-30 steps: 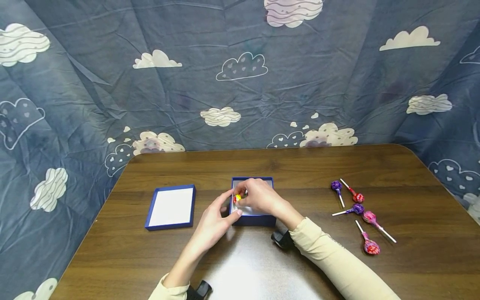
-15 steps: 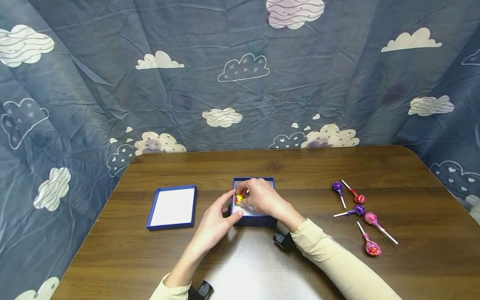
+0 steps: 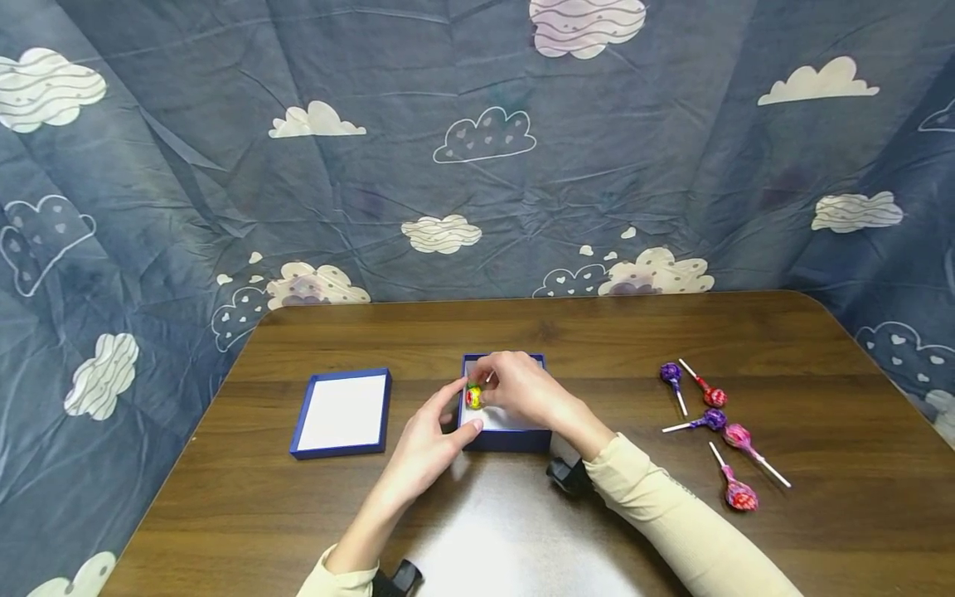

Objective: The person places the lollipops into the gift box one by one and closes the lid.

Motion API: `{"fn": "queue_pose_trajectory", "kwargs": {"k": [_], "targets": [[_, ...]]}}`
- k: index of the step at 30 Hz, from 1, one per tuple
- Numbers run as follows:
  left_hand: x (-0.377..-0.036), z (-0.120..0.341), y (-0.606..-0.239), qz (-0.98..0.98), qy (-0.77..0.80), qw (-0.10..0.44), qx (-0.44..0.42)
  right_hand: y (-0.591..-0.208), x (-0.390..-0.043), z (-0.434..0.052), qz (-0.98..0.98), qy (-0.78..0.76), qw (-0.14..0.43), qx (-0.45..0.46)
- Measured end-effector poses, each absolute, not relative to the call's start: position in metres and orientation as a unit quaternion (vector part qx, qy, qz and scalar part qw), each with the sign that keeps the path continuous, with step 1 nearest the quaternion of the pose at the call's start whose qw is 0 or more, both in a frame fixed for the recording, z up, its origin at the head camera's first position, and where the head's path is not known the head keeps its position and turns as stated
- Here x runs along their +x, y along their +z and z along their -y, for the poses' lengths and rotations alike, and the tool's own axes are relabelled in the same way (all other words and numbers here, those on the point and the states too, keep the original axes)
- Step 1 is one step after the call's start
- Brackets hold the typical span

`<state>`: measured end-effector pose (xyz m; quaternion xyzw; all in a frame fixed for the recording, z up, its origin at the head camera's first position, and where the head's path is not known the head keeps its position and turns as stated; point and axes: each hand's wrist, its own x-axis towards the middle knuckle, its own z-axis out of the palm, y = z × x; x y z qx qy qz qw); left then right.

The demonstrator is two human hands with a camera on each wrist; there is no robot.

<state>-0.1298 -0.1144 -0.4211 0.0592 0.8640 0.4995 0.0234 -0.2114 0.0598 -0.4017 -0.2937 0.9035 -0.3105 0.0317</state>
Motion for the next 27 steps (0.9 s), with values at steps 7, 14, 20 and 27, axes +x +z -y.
{"fn": "queue_pose_trajectory", "kwargs": {"k": [7, 14, 20, 27], "targets": [[-0.130, 0.114, -0.420, -0.866, 0.497, 0.025, 0.057, -0.387, -0.206, -0.071, -0.895, -0.339, 0.021, -0.288], [-0.130, 0.113, -0.417, -0.865, 0.498, 0.031, 0.050, -0.374, -0.195, -0.085, -0.890, -0.346, -0.001, -0.297], [-0.131, 0.113, -0.417, -0.867, 0.495, 0.028, 0.054, -0.364, -0.186, -0.102, -0.884, -0.341, -0.014, -0.318], [-0.129, 0.112, -0.419, -0.863, 0.502, 0.034, 0.046, -0.358, -0.172, -0.122, -0.880, -0.346, -0.001, -0.324]]}}
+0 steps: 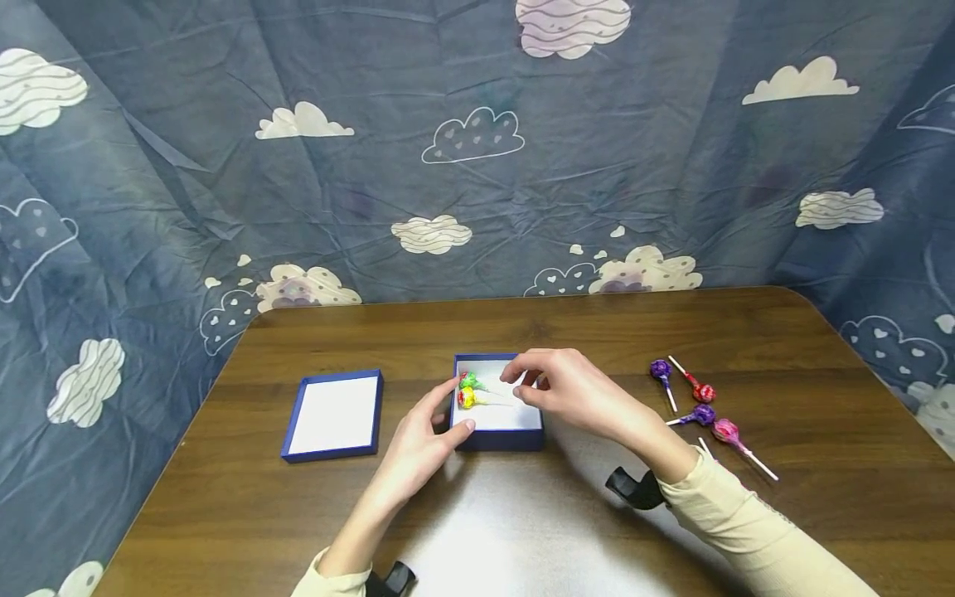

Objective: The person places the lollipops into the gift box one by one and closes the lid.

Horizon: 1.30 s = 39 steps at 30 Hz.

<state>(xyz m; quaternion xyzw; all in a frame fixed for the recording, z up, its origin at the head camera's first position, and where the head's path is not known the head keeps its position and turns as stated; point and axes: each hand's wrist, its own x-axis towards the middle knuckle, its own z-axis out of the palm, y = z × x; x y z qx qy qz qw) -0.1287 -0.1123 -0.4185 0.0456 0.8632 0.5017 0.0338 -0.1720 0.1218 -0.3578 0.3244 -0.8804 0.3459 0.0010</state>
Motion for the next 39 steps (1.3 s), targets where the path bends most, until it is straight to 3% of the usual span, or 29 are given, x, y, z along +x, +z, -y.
{"fn": "queue_pose_trajectory", "kwargs": {"k": [33, 39], "targets": [[-0.128, 0.113, -0.416, -0.872, 0.487, 0.035, 0.045, -0.343, -0.132, -0.234, 0.885, 0.301, 0.060, 0.349], [-0.128, 0.112, -0.417, -0.871, 0.488, 0.037, 0.046, -0.347, -0.121, -0.255, 0.909, 0.263, 0.050, 0.320]]}}
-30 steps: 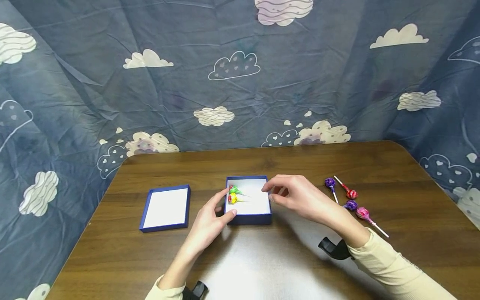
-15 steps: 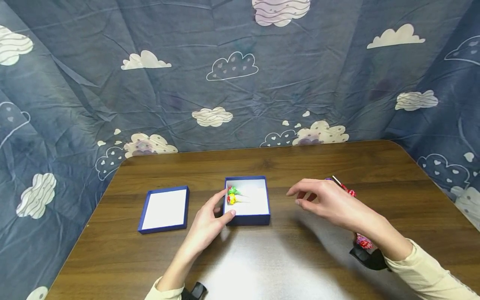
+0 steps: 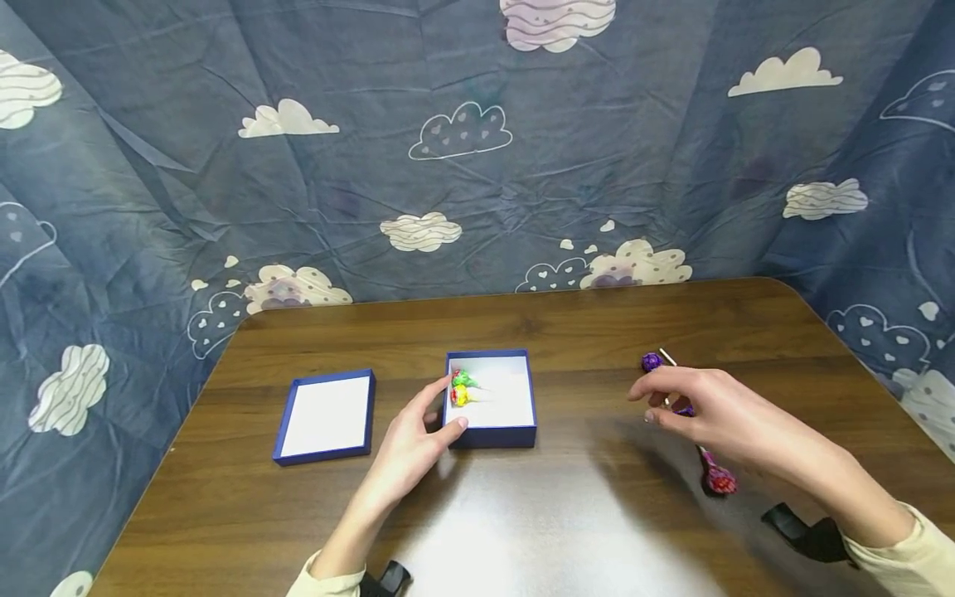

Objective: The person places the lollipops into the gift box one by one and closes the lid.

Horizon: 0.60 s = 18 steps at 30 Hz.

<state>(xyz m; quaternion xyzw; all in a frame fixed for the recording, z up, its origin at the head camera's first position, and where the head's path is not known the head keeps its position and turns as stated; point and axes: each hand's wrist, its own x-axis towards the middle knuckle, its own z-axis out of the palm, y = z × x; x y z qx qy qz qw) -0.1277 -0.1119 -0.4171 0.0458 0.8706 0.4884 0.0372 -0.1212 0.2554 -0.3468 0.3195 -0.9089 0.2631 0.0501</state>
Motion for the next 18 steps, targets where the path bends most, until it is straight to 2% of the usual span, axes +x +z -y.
{"fn": "queue_pose_trajectory", "kwargs": {"k": [9, 18], "targets": [[-0.127, 0.111, -0.418, -0.869, 0.492, 0.038, 0.043, -0.351, -0.112, -0.286, 0.917, 0.252, 0.045, 0.306], [-0.127, 0.111, -0.418, -0.870, 0.490, 0.036, 0.041, -0.364, -0.109, -0.313, 0.927, 0.231, -0.041, 0.293]]}}
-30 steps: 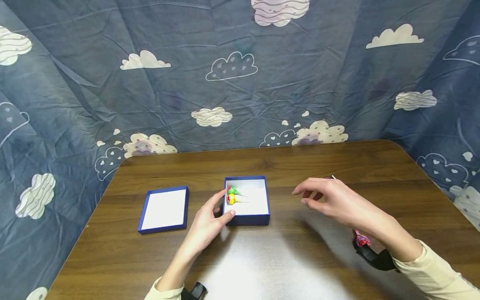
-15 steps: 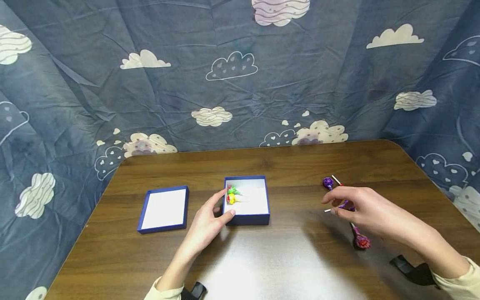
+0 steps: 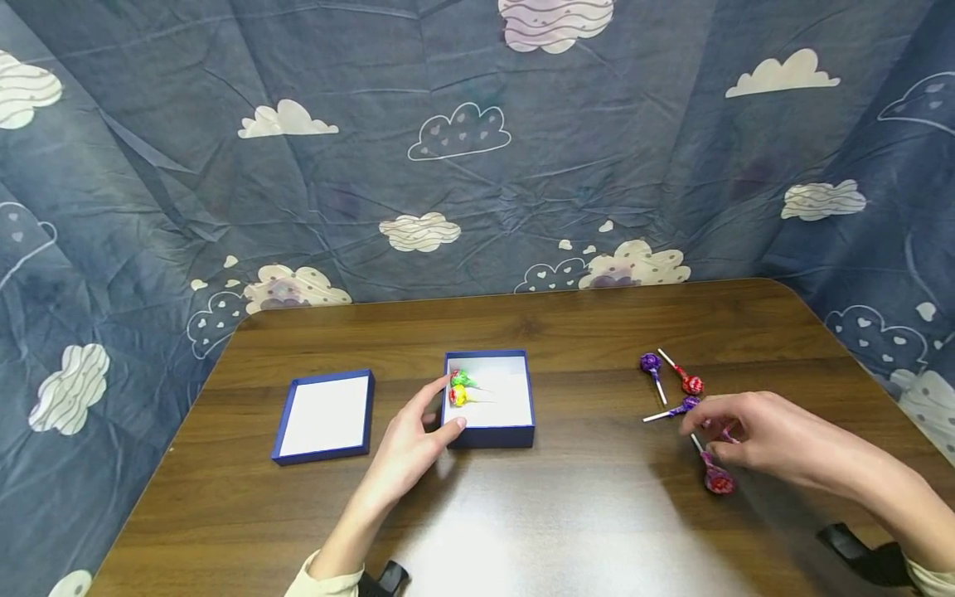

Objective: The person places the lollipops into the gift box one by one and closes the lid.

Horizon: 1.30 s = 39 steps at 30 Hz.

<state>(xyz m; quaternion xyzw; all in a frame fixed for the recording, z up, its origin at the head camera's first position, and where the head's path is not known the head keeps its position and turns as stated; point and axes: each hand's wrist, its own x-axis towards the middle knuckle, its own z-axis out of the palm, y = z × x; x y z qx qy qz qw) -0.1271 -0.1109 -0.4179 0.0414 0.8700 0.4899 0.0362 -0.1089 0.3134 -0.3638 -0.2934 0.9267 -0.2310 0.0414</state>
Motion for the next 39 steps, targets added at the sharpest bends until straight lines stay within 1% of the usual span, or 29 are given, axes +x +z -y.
{"fn": "queue_pose_trajectory", "kwargs": {"k": [4, 7, 12, 20, 28, 36, 39], "targets": [[-0.127, 0.111, -0.418, -0.870, 0.490, 0.038, 0.044, -0.374, -0.109, -0.325, -0.916, -0.250, 0.075, -0.304], [-0.127, 0.111, -0.417, -0.869, 0.491, 0.038, 0.043, -0.383, -0.111, -0.335, -0.901, -0.279, 0.087, -0.322], [-0.127, 0.111, -0.417, -0.869, 0.492, 0.039, 0.044, -0.401, -0.111, -0.348, -0.873, -0.319, 0.081, -0.359], [-0.127, 0.112, -0.419, -0.866, 0.496, 0.037, 0.050, -0.426, -0.099, -0.352, -0.852, -0.345, 0.072, -0.386], [-0.127, 0.112, -0.418, -0.871, 0.487, 0.026, 0.058, -0.434, -0.095, -0.352, -0.851, -0.363, 0.041, -0.378], [-0.127, 0.111, -0.420, -0.872, 0.486, 0.031, 0.054, -0.437, -0.093, -0.347, -0.854, -0.363, 0.033, -0.372], [-0.127, 0.113, -0.421, -0.870, 0.489, 0.033, 0.053, -0.435, -0.092, -0.344, -0.867, -0.350, 0.041, -0.354]]}}
